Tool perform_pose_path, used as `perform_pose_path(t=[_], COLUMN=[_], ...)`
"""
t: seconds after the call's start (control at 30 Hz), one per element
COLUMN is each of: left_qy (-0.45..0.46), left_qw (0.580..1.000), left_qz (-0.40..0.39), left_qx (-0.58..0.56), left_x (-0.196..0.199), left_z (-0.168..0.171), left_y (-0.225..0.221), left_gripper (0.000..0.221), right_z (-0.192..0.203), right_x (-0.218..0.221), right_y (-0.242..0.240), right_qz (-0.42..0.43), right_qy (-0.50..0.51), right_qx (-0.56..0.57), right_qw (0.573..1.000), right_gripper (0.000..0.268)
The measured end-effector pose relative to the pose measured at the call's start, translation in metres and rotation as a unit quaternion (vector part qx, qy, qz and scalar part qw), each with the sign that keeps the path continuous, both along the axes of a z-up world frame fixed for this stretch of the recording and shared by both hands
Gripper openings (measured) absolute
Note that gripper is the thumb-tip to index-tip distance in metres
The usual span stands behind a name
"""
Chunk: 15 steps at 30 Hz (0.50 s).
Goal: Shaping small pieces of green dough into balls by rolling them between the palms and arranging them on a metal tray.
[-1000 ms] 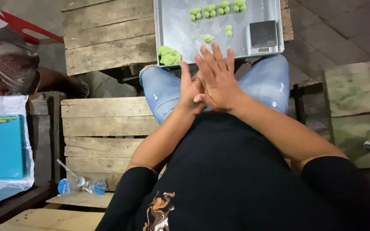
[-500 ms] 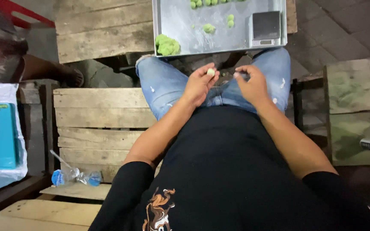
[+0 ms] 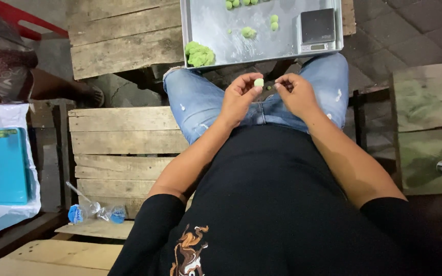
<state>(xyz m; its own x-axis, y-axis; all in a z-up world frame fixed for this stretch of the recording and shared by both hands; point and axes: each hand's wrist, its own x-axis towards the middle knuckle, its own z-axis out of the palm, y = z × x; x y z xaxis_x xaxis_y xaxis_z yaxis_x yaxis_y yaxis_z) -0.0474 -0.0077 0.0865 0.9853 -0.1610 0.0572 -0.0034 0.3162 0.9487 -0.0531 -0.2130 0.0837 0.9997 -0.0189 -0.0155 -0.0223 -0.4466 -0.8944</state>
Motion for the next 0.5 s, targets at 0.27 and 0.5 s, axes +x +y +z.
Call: perform_pose_path(t=[0.27,0.5], left_qy=[0.073,0.17], left_qw=[0.996,0.985], left_qz=[0.008,-0.026], left_qx=[0.055,0.01], left_x=[0.034,0.04], left_z=[-0.063,-0.082], left_y=[0.012,0.041], left_gripper=[0.033,0.029], right_z=[0.001,-0.045], right_x=[0.062,0.197], right_y=[0.019,0.031], right_qz=[0.053,0.066], right_qy=[-0.034,0.029], right_qx=[-0.074,-0.176], right_qw=[0.995,0.982], right_gripper=[0.014,0.027])
